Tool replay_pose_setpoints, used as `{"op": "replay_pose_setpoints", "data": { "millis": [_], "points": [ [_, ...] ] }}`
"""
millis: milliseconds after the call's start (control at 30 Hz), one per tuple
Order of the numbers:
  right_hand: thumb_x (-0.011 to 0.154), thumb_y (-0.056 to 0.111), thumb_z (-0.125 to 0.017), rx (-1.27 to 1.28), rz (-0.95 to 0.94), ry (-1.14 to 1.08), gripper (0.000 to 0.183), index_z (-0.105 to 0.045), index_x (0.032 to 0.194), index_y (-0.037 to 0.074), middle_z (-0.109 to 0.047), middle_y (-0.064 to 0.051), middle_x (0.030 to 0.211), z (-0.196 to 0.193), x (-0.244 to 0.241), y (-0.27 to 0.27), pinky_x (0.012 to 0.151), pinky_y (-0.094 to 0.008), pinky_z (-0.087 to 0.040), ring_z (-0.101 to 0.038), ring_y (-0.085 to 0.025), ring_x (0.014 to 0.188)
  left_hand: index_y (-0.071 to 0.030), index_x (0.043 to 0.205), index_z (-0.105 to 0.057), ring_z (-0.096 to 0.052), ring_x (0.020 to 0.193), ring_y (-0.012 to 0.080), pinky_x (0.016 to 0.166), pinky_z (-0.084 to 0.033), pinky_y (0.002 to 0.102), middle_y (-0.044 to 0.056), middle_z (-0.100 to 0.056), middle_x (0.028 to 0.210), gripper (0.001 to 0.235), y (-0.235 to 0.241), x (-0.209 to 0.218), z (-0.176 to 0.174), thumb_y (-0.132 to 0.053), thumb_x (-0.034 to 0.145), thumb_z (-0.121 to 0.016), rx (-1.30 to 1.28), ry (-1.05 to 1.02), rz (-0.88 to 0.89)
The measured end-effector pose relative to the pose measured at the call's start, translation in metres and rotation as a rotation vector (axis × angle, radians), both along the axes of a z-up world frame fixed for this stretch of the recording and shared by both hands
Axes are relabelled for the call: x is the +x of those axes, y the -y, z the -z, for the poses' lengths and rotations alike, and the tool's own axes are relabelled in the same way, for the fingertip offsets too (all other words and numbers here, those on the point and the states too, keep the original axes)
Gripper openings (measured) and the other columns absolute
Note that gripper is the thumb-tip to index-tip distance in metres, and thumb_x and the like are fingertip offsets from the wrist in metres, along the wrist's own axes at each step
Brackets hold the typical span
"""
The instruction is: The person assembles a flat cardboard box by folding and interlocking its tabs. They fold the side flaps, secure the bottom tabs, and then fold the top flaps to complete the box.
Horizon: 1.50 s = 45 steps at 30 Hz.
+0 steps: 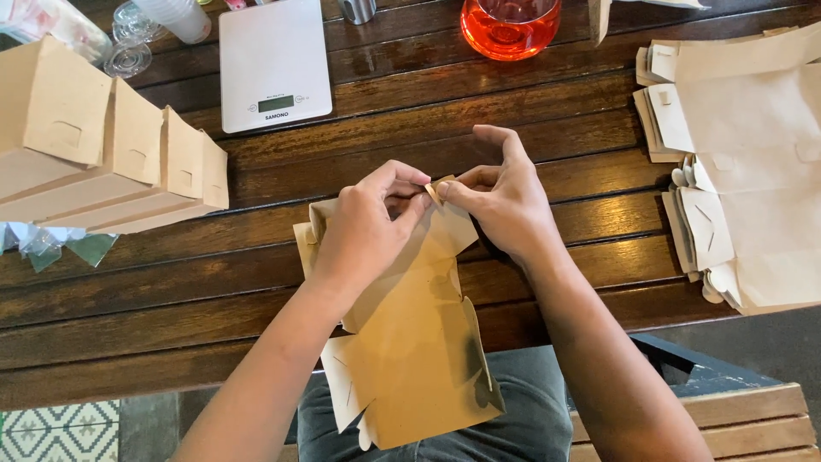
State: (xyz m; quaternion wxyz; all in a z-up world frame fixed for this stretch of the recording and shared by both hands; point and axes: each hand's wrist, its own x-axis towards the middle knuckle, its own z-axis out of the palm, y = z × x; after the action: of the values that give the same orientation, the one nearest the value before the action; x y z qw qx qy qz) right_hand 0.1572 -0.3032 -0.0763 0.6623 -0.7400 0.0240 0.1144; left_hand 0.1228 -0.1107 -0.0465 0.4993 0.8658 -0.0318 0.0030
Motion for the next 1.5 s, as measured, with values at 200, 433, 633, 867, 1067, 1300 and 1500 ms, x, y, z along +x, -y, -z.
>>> {"op": "replay_pose_setpoints", "data": {
  "millis": [200, 433, 633, 867, 1067, 1300, 1500],
  "points": [
    [0.086, 0.011, -0.084, -0.062, 0.018, -0.009, 0.092, -0.032, 0.162, 0.01, -0.079, -0.009, 0.089, -0.01, -0.003, 0.0, 0.075, -0.026, -0.057, -0.074, -0.014, 0.08, -0.014, 0.112, -0.075, -0.083, 0.09, 0.0189, 0.083, -0.067, 0.03, 0.008, -0.085, 0.1, 0.018, -0.001, -0.001, -0.003, -0.007, 0.096, -0.072, -0.007, 0.024, 0.035],
    [0.087, 0.01, -0.084, -0.054, 0.003, -0.011, 0.096, -0.026, 0.164, 0.006, -0.078, -0.009, 0.087, -0.009, -0.001, -0.001, 0.075, -0.024, -0.056, -0.072, -0.013, 0.08, -0.015, 0.114, -0.075, -0.083, 0.091, 0.0201, 0.082, -0.068, 0.033, 0.008, -0.085, 0.099, 0.018, -0.003, 0.0, -0.005, -0.01, 0.097, -0.072, 0.023, 0.034, 0.068],
    [0.087, 0.011, -0.084, -0.062, -0.019, -0.031, 0.1, -0.023, 0.166, 0.007, -0.079, -0.009, 0.091, -0.013, -0.002, 0.001, 0.083, -0.025, -0.056, -0.075, -0.014, 0.085, -0.013, 0.117, -0.075, -0.083, 0.092, 0.0198, 0.084, -0.068, 0.032, 0.011, -0.085, 0.099, 0.02, -0.003, 0.001, -0.005, -0.006, 0.098, -0.072, -0.034, 0.02, 0.098],
    [0.086, 0.01, -0.084, -0.001, -0.012, -0.059, 0.081, -0.045, 0.157, 0.009, -0.08, -0.014, 0.091, -0.009, 0.002, 0.007, 0.078, -0.033, -0.063, -0.076, -0.022, 0.082, -0.011, 0.119, -0.076, -0.083, 0.094, 0.02, 0.086, -0.068, 0.031, 0.014, -0.085, 0.103, 0.025, -0.001, 0.0, -0.009, -0.007, 0.094, -0.074, -0.072, -0.02, 0.082],
    [0.082, 0.002, -0.083, 0.126, 0.053, -0.095, 0.071, -0.052, 0.146, 0.005, -0.077, -0.018, 0.087, -0.01, 0.002, 0.005, 0.072, -0.035, -0.07, -0.076, -0.023, 0.074, -0.01, 0.119, -0.077, -0.084, 0.096, 0.0237, 0.086, -0.068, 0.031, 0.017, -0.084, 0.106, 0.027, -0.001, 0.0, -0.01, -0.007, 0.092, -0.076, -0.096, -0.034, 0.067],
    [0.082, 0.001, -0.088, 0.135, 0.037, -0.069, 0.071, -0.053, 0.144, 0.002, -0.078, -0.022, 0.086, -0.006, 0.002, 0.005, 0.071, -0.035, -0.071, -0.076, -0.023, 0.07, -0.015, 0.12, -0.077, -0.085, 0.094, 0.0232, 0.082, -0.069, 0.034, 0.015, -0.084, 0.106, 0.032, 0.003, -0.001, -0.01, -0.012, 0.089, -0.077, -0.073, -0.073, 0.05],
    [0.084, -0.001, -0.087, 0.199, 0.005, -0.054, 0.07, -0.052, 0.144, 0.0, -0.078, -0.023, 0.088, -0.002, 0.002, 0.007, 0.067, -0.031, -0.071, -0.076, -0.022, 0.071, -0.021, 0.123, -0.076, -0.085, 0.093, 0.0203, 0.081, -0.067, 0.032, 0.009, -0.086, 0.108, 0.033, 0.002, 0.002, -0.006, -0.012, 0.091, -0.07, -0.056, -0.126, 0.036]
  ]
}}
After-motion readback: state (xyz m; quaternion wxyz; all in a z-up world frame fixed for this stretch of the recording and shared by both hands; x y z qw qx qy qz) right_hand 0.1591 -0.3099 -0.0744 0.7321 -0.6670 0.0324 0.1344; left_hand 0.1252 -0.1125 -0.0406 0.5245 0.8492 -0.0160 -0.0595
